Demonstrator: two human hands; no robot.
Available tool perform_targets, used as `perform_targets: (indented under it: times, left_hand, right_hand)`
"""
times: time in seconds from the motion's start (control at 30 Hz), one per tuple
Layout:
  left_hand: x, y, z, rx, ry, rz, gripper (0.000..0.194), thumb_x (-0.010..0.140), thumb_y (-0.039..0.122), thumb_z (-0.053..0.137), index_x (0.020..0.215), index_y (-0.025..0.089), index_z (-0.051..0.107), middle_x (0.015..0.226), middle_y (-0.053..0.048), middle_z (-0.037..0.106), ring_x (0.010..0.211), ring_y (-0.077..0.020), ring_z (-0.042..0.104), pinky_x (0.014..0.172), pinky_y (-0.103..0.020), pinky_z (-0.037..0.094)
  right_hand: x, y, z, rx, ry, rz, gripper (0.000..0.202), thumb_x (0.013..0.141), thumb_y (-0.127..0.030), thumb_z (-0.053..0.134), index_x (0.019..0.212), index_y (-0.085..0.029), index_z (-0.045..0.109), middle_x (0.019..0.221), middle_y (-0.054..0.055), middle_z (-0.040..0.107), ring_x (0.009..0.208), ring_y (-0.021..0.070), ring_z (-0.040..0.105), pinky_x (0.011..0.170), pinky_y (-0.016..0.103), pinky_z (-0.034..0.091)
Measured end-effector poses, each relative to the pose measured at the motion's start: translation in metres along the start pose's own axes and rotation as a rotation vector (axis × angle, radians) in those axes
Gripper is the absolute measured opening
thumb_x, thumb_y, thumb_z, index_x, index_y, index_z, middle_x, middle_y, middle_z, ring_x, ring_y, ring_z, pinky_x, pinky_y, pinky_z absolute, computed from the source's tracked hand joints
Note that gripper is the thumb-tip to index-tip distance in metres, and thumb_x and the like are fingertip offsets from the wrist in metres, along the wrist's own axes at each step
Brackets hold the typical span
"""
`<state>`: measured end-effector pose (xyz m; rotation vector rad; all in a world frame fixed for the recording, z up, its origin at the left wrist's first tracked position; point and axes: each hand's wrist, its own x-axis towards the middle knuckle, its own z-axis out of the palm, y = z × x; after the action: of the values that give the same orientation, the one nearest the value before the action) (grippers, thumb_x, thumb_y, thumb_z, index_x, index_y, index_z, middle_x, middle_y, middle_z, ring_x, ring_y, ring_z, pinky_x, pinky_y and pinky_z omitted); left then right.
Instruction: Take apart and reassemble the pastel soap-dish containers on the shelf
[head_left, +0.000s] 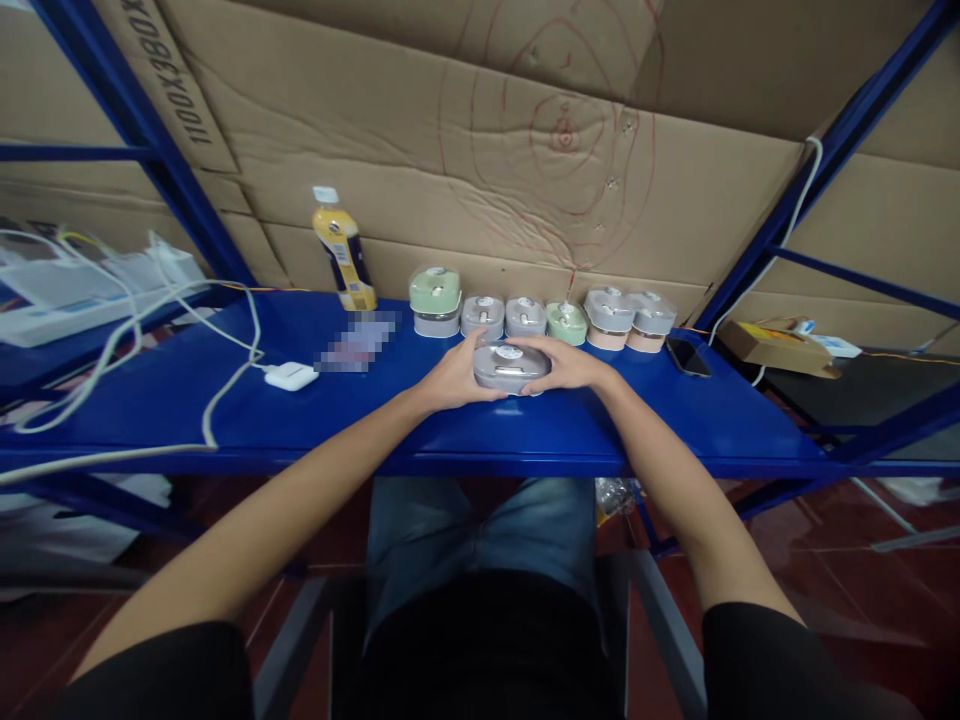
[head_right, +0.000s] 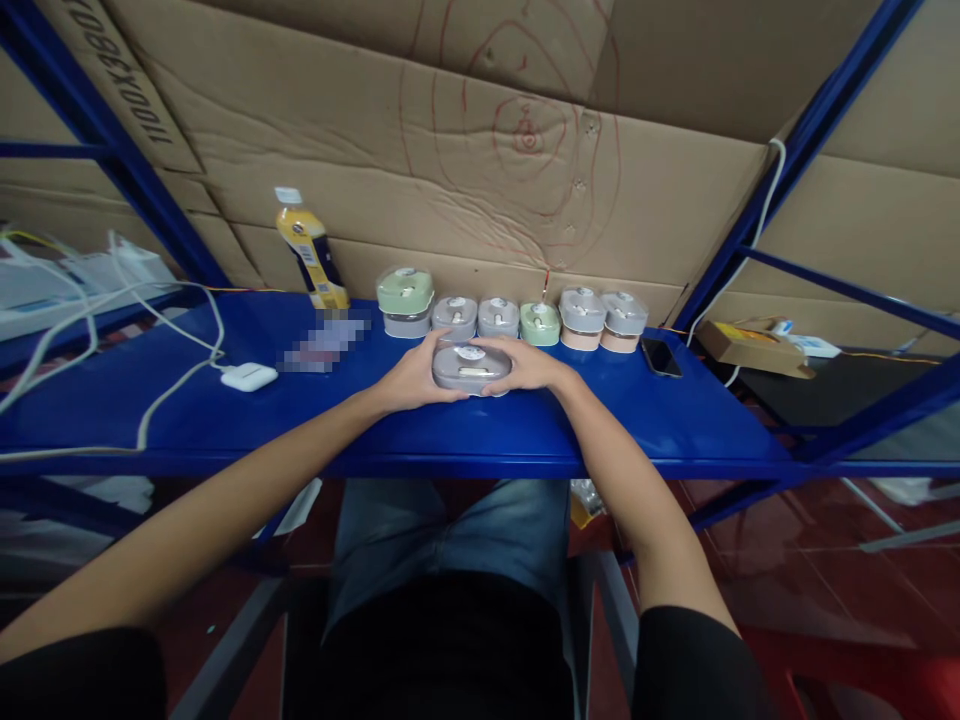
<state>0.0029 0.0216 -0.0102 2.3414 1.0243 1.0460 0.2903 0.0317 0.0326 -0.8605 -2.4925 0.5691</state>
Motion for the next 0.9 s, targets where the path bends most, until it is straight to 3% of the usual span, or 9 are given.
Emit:
perform_targets:
  times: [0.1, 0.2, 0.3, 0.4, 0.57, 0.7, 0.8, 0.9]
  left_hand:
    - [0.001, -0.001, 0.001, -0.029, 0.082, 0.045, 0.123, 0.069, 0.056, 0.1, 0.168, 0.021, 0.037, 0.151, -0.024, 0.068, 0.139, -0.0478, 0.069, 0.117, -0.066, 0.057]
    - [0.004, -0.002, 0.001, 0.0, 0.264, 0.048, 0.101, 0.08, 0.048, 0.093, 0.162, 0.02, 0.04, 0.143, -0.021, 0.071, 0.129, -0.0392, 0.074, 0.114, -0.06, 0.06]
    - [0.007, -0.004, 0.0, 0.083, 0.406, 0.014, 0.078, 0.086, 0.04, 0.085, 0.151, 0.018, 0.048, 0.132, -0.018, 0.074, 0.117, -0.0332, 0.076, 0.109, -0.055, 0.063]
    - [0.008, -0.004, 0.001, 0.132, 0.452, -0.001, 0.068, 0.086, 0.035, 0.083, 0.144, 0.017, 0.051, 0.126, -0.017, 0.075, 0.11, -0.0311, 0.077, 0.103, -0.053, 0.065]
    - [0.008, -0.003, 0.002, 0.159, 0.449, -0.007, 0.061, 0.087, 0.033, 0.081, 0.139, 0.019, 0.052, 0.124, -0.016, 0.074, 0.108, -0.031, 0.076, 0.1, -0.052, 0.065]
    - [0.006, -0.001, 0.003, 0.182, 0.42, -0.028, 0.054, 0.09, 0.033, 0.077, 0.136, 0.019, 0.053, 0.127, -0.017, 0.072, 0.112, -0.0326, 0.076, 0.103, -0.054, 0.064]
    - [0.011, 0.003, -0.001, 0.271, 0.425, -0.054, 0.053, 0.091, 0.032, 0.075, 0.137, 0.019, 0.053, 0.132, -0.02, 0.069, 0.125, -0.0385, 0.071, 0.112, -0.059, 0.059]
    - [0.027, 0.006, -0.014, 0.415, 0.519, -0.187, 0.065, 0.088, 0.037, 0.08, 0.143, 0.017, 0.053, 0.145, -0.026, 0.062, 0.142, -0.0494, 0.059, 0.121, -0.07, 0.048]
  right_hand:
    - [-0.001, -0.005, -0.008, 0.01, 0.082, 0.016, 0.094, 0.074, -0.055, 0.098, 0.158, -0.028, 0.066, 0.157, 0.011, 0.071, 0.144, 0.0386, 0.066, 0.128, 0.06, 0.047]
    - [0.001, -0.005, -0.023, -0.091, 0.255, 0.084, 0.088, 0.077, -0.057, 0.095, 0.155, -0.028, 0.069, 0.157, 0.012, 0.071, 0.142, 0.0389, 0.066, 0.125, 0.059, 0.049]
    - [0.008, -0.001, -0.042, -0.356, 0.491, 0.3, 0.088, 0.081, -0.06, 0.091, 0.157, -0.023, 0.066, 0.15, 0.019, 0.07, 0.138, 0.0433, 0.065, 0.12, 0.062, 0.049]
    - [0.024, 0.003, -0.053, -0.629, 0.614, 0.548, 0.084, 0.088, -0.061, 0.084, 0.157, -0.017, 0.062, 0.144, 0.027, 0.067, 0.134, 0.0479, 0.062, 0.113, 0.064, 0.047]
    - [0.052, 0.008, -0.045, -0.853, 0.607, 0.777, 0.078, 0.1, -0.067, 0.067, 0.15, -0.008, 0.063, 0.142, 0.034, 0.064, 0.133, 0.0486, 0.057, 0.108, 0.06, 0.042]
    - [0.063, 0.01, -0.032, -0.912, 0.583, 0.855, 0.073, 0.102, -0.06, 0.065, 0.148, -0.004, 0.061, 0.139, 0.034, 0.066, 0.131, 0.0466, 0.056, 0.107, 0.058, 0.04]
    - [0.065, 0.011, -0.027, -0.937, 0.577, 0.889, 0.071, 0.102, -0.055, 0.065, 0.147, -0.001, 0.06, 0.139, 0.035, 0.066, 0.131, 0.0463, 0.055, 0.107, 0.056, 0.038]
    - [0.064, 0.011, -0.024, -0.964, 0.578, 0.887, 0.067, 0.104, -0.055, 0.061, 0.141, 0.001, 0.064, 0.139, 0.035, 0.065, 0.133, 0.047, 0.053, 0.108, 0.056, 0.037]
